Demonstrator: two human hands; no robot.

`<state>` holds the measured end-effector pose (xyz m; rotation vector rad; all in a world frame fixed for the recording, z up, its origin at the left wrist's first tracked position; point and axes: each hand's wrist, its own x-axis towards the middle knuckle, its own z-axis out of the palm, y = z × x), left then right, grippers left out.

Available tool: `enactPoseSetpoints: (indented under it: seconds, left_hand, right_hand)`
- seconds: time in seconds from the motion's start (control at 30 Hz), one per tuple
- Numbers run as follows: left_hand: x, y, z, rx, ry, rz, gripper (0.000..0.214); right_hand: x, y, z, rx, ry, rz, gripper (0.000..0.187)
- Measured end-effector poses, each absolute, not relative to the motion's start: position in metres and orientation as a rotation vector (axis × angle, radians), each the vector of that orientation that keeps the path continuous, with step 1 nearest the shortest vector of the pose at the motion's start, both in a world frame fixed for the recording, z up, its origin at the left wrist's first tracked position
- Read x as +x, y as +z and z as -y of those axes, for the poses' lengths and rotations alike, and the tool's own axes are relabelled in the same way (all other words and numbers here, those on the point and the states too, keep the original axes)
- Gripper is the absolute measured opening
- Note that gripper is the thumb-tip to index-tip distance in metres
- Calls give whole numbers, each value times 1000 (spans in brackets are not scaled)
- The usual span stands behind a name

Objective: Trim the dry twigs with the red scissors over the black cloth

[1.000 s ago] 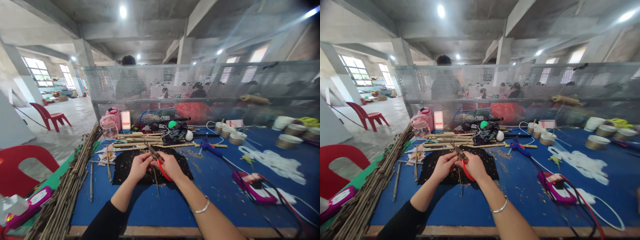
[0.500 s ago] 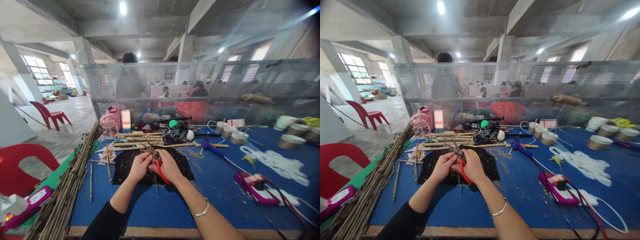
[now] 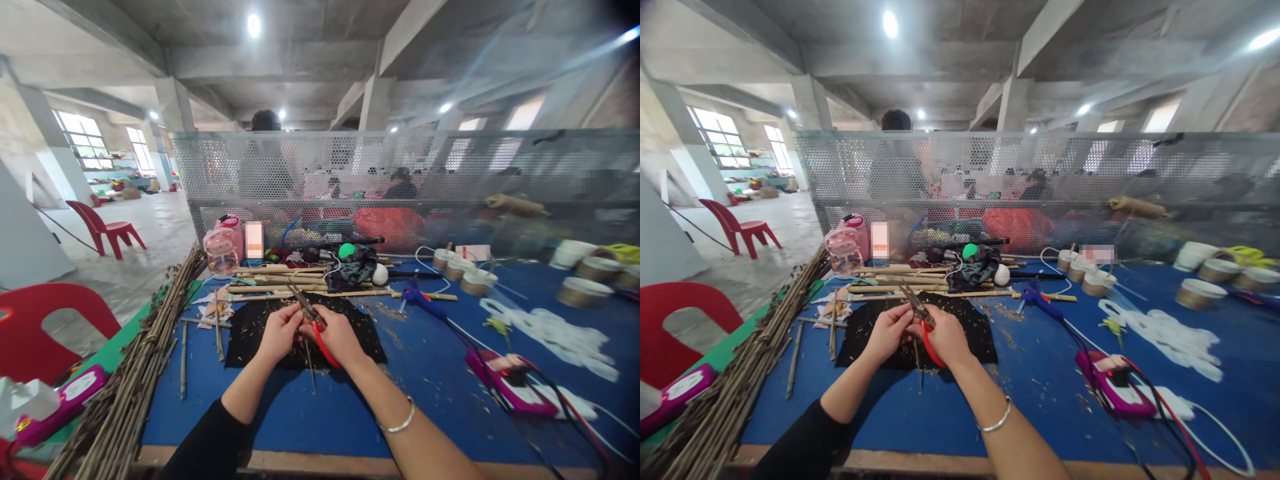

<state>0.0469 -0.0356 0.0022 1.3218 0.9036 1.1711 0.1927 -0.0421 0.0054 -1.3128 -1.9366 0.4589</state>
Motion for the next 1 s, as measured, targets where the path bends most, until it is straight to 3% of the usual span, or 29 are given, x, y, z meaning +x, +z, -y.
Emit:
enactPoseSetpoints:
  seconds: [0.37, 0.7, 1.0]
  left_hand:
    - [46, 2, 34, 1399, 1222, -868, 33]
    - [46, -1, 34, 1356, 1187, -923, 42]
    - [43, 5, 33, 1430, 1287, -931, 29]
  right_hand:
    - [189, 3, 42, -1328, 207, 2010, 54]
    - [190, 12, 46, -1423, 322, 1989, 30]
    - [189, 3, 42, -1338, 162, 2025, 54]
